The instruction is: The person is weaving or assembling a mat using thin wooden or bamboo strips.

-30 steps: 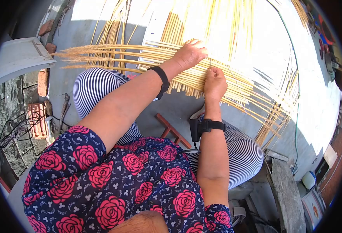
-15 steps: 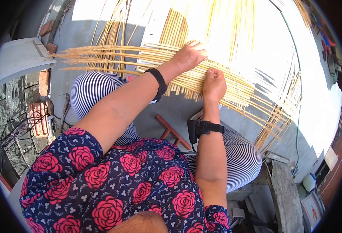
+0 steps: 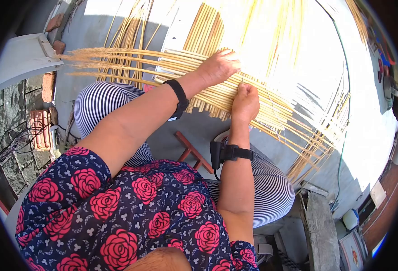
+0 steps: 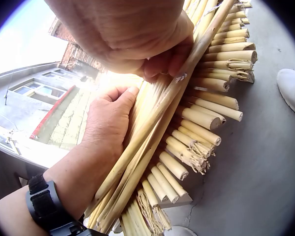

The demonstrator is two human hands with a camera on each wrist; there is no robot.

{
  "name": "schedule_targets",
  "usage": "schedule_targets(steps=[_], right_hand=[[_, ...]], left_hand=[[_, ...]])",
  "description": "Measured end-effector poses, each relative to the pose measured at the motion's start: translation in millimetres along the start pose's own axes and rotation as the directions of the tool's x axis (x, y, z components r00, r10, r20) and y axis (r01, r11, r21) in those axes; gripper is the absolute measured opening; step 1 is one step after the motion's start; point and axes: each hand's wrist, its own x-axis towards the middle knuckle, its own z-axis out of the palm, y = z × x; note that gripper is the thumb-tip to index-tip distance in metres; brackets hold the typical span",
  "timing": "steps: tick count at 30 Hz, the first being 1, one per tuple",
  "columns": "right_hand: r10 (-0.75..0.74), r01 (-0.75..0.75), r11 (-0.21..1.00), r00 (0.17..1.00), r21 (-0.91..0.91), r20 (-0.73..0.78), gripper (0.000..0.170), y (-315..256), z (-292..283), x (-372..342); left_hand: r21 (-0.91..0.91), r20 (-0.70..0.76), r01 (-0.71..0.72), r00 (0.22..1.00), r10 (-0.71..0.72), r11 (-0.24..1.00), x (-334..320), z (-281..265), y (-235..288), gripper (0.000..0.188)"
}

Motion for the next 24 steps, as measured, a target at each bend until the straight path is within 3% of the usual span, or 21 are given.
schedule_targets(steps=[12,15,18,21,24], right_hand=[[0.065,-0.094,0.932,0.994,0.349,0.092,0.018,-10.0,-2.7,2.5],[0.057,-0.084,0.932,0.995,0.352,0.086,0.019,-11.0,-2.1,2.9],[0.047,-0.059,0.975,0.997,0.215,0.06,0.018,-13.3,-3.1,4.4],[0.02,-0.026,0.988,0.999,0.154,0.041,0.018,-10.0,-2.0,6.9],[-0.004,-0.021,0.961,0.996,0.277,0.089,0.017,-7.3,-5.6,7.8]], left_hand=[[-0.07,-0.045,-0.059,0.997,0.056,0.996,0.1,6.5,-7.1,0.01],[-0.082,-0.049,-0.04,0.998,0.036,0.996,0.0,6.5,-5.1,0.01],[-0.049,-0.018,-0.083,0.996,0.082,0.995,-0.6,4.3,-5.6,0.009],[-0.129,0.008,-0.025,1.0,0.026,0.991,1.3,0.9,-4.4,0.009],[-0.124,-0.007,-0.002,1.0,0.001,0.992,2.2,-0.9,-2.4,0.008]])
